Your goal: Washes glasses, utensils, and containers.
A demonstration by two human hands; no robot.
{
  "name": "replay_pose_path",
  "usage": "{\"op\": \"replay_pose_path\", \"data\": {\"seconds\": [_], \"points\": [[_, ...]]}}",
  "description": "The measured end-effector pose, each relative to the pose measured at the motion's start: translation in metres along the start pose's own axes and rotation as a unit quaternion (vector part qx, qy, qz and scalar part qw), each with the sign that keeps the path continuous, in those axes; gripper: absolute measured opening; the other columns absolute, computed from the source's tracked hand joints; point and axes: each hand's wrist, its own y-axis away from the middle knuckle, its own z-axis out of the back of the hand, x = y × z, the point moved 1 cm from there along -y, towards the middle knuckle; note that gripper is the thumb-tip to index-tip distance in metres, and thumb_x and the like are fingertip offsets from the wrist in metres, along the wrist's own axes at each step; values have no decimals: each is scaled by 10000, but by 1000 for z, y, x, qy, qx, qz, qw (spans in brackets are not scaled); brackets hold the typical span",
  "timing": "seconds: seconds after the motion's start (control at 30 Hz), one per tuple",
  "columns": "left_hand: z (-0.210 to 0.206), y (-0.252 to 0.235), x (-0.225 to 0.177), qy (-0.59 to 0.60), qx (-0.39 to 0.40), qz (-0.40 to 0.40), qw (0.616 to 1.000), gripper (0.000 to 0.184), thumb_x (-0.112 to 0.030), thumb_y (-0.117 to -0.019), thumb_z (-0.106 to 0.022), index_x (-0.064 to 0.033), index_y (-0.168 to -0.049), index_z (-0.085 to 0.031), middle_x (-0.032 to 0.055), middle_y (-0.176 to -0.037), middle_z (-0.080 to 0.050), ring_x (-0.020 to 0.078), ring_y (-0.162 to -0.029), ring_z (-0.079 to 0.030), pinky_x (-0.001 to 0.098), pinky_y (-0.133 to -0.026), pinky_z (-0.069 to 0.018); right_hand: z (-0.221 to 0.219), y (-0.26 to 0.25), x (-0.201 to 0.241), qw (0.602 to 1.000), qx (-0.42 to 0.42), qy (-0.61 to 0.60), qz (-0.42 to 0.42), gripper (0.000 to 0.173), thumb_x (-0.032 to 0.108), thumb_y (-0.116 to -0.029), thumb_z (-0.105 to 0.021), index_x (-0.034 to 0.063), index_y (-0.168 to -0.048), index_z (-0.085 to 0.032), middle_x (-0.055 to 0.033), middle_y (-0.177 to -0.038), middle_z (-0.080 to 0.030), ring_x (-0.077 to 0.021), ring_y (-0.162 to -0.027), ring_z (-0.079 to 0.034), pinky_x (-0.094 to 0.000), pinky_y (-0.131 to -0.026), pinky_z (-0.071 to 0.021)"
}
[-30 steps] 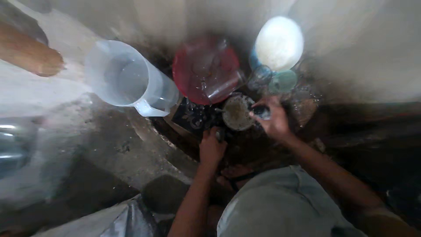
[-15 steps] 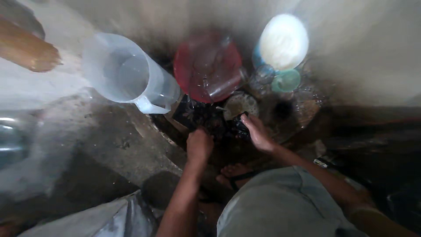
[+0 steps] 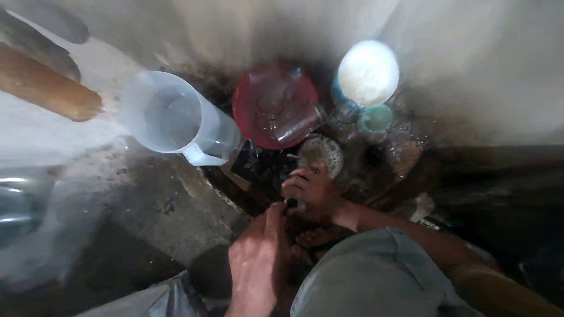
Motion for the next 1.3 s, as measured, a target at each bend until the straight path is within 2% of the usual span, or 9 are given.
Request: {"op": "replay_pose_path", "data": {"seconds": [0.07,0.27,0.43,0.57,0.7,0.87,1.0,1.13,1.3], "points": [[0,1,2,38,-8,-27,999,263,-242,-1041,-525,-136,-1211,-695,42,-923,-740,204,-738,-723,385,-583,-579,-1,-1,-11,995,-65,36,63,362,530,-947,-613,194,-919,-745,-29,-871,-729,-222,-866,-678,-505,-941,-474],[-19,3,-25,139,-45,-2,989,354,-166,-1033,-527,-100,-1356,-658,86,-1011,-756,189,-741,-726,353,-606,-592,37,-20,-43,989,-114,37,83,542,502,-1034,-527,28,-909,-758,-121,-869,-750,-223,-802,-730,-371,-694,-603],[-55,-8,-43,279,-45,34,959,353,-110,-1036,-521,-84,-1368,-638,30,-943,-728,93,-770,-678,266,-704,-590,49,-39,-61,852,-354,-148,-356,391,332,-1072,-530,42,-835,-643,-14,-665,-597,-82,-571,-591,-283,-547,-539],[-81,-24,-53,405,-48,40,912,327,-90,-1052,-502,-58,-1357,-615,21,-907,-679,59,-732,-622,229,-698,-568,45,-31,-30,715,-319,-327,-529,614,698,-1009,-394,190,-1312,-559,-35,-1038,-660,-158,-885,-673,-424,-755,-601],[-89,-43,-58,492,-55,101,863,211,-74,-1051,-525,4,-1220,-624,73,-988,-713,83,-881,-696,252,-813,-599,29,-13,15,722,-199,-315,-583,506,602,-1030,-481,129,-1138,-625,-35,-817,-628,-119,-675,-613,-328,-585,-542],[-99,-59,-48,573,17,245,782,402,-72,-986,-640,-35,-1310,-406,103,-1092,-639,133,-933,-686,304,-804,-608,23,7,19,725,-210,-401,-520,314,256,-1033,-627,62,-1279,-618,-42,-1113,-718,-111,-1027,-694,-326,-924,-593],[-110,-58,-32,492,82,194,845,649,-241,-858,-842,-49,-1353,-469,106,-1161,-644,159,-1007,-687,332,-828,-618,50,28,-8,781,-194,-302,-512,329,233,-1047,-576,86,-1342,-584,-42,-1039,-699,-126,-863,-686,-342,-771,-608],[-116,-47,2,309,17,116,944,342,-335,-914,-778,-131,-1178,-703,88,-1246,-636,188,-1118,-642,373,-914,-588,123,54,-70,815,-170,-62,-551,372,395,-1038,-599,124,-1285,-659,-42,-985,-718,-117,-802,-687,-371,-751,-600],[-136,-52,38,214,19,100,971,799,-246,-855,-831,-80,-1532,-441,182,-1593,-401,343,-1480,-378,513,-1193,-363,229,75,-101,743,68,260,-613,404,321,-1021,-555,-70,-1026,-653,-362,-969,-655,-576,-923,-653,-759,-734,-481]]}}
